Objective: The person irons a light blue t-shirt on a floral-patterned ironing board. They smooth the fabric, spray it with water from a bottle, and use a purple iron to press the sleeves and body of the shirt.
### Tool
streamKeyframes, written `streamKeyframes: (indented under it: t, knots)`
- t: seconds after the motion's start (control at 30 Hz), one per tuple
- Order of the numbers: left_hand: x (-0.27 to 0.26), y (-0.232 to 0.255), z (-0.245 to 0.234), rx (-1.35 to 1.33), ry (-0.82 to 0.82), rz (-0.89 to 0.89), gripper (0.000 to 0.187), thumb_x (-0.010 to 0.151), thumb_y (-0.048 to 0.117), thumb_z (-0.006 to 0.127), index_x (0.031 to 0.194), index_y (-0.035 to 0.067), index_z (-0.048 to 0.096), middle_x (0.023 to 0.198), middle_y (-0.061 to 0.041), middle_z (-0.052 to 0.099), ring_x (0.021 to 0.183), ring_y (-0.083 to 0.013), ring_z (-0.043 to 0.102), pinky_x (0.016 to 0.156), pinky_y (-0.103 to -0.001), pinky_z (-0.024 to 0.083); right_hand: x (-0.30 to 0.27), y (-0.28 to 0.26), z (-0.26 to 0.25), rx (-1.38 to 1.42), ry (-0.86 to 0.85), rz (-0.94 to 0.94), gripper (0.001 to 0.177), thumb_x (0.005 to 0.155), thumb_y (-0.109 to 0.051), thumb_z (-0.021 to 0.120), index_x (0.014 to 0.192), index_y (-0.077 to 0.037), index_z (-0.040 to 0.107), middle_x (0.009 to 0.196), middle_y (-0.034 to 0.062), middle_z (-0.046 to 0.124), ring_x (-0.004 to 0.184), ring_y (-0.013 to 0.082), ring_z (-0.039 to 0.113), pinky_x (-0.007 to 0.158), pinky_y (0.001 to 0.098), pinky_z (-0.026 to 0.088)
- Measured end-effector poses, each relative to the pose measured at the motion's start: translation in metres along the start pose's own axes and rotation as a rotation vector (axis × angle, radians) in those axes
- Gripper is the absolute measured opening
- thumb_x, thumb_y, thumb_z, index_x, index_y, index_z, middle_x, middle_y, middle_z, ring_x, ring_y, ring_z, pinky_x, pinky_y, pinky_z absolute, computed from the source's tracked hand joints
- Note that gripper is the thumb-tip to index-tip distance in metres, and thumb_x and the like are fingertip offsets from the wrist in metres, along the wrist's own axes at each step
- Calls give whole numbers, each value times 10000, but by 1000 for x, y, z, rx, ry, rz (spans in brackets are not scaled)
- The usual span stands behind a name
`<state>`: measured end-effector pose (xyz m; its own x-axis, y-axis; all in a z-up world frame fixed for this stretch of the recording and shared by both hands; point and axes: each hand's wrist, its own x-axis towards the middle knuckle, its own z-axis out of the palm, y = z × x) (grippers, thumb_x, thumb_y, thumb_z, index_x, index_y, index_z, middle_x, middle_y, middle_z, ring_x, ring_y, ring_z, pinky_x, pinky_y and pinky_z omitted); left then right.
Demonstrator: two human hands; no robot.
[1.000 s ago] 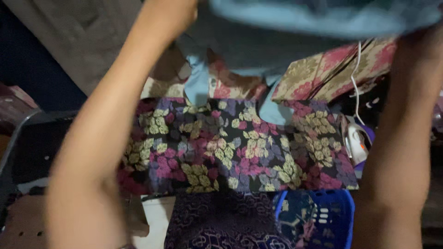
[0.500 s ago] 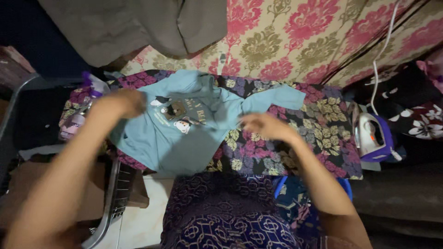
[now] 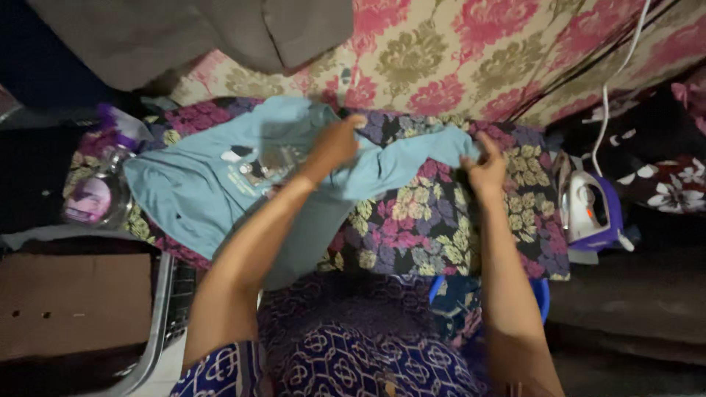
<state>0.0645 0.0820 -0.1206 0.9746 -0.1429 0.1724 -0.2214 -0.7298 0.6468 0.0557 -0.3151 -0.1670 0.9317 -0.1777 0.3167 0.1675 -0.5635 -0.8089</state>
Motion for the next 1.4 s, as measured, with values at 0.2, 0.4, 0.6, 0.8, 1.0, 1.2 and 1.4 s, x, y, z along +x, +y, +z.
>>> streamKeyframes:
  t: [0.2,0.4,0.6,0.8,1.0,1.2,1.4]
  knots:
    - [63,-48,-7,-261,655,181,200,871,122,810,1048,143,720,941,-88,759,799,-281,695,705,-390,542,-15,-1,-119,290,111,65,500,882,112,710,1355,-47,671,1256,13,706,1075,107,683,851,235,576]
    - [90,-73,0,-305,624,151,291,855,76,789,1135,94,709,928,-128,707,859,-308,697,765,-394,571,-63,-5,-155,245,172,161,527,873,92,727,1379,-37,654,1135,47,710,956,115,678,790,254,548]
    - [26,-12,-4,198,449,273,449,864,93,769,1274,-2,612,1236,-219,616,1071,-407,625,880,-472,530,-70,28,-151,76,125,307,506,921,-5,800,1412,-13,678,959,46,692,833,118,620,740,250,496]
    - [-53,56,-7,243,82,337,348,813,248,801,1076,73,657,1141,-138,580,1128,-355,532,910,-494,464,-72,33,-158,179,44,284,615,835,23,796,1432,-3,653,917,26,652,814,106,614,728,258,504]
    - [-80,52,-11,218,-7,565,388,819,213,781,1145,68,630,1119,-131,575,1099,-339,534,861,-484,429,-72,18,-165,-334,-33,267,595,769,-76,850,1337,-48,673,951,111,718,821,209,677,740,344,545]
    - [-85,50,-13,270,6,636,403,687,40,690,1081,97,630,1134,-125,606,1102,-332,558,882,-469,440,-76,-19,-139,-562,57,64,450,862,-125,830,1305,-103,754,1174,252,659,1070,389,668,937,447,546]
    - [-74,57,-1,108,7,485,287,836,208,719,1066,68,621,1134,-171,608,1142,-371,551,959,-509,453,-73,-70,-126,-616,124,70,437,933,-133,754,1363,-91,685,1408,251,591,1325,426,540,1127,469,436]
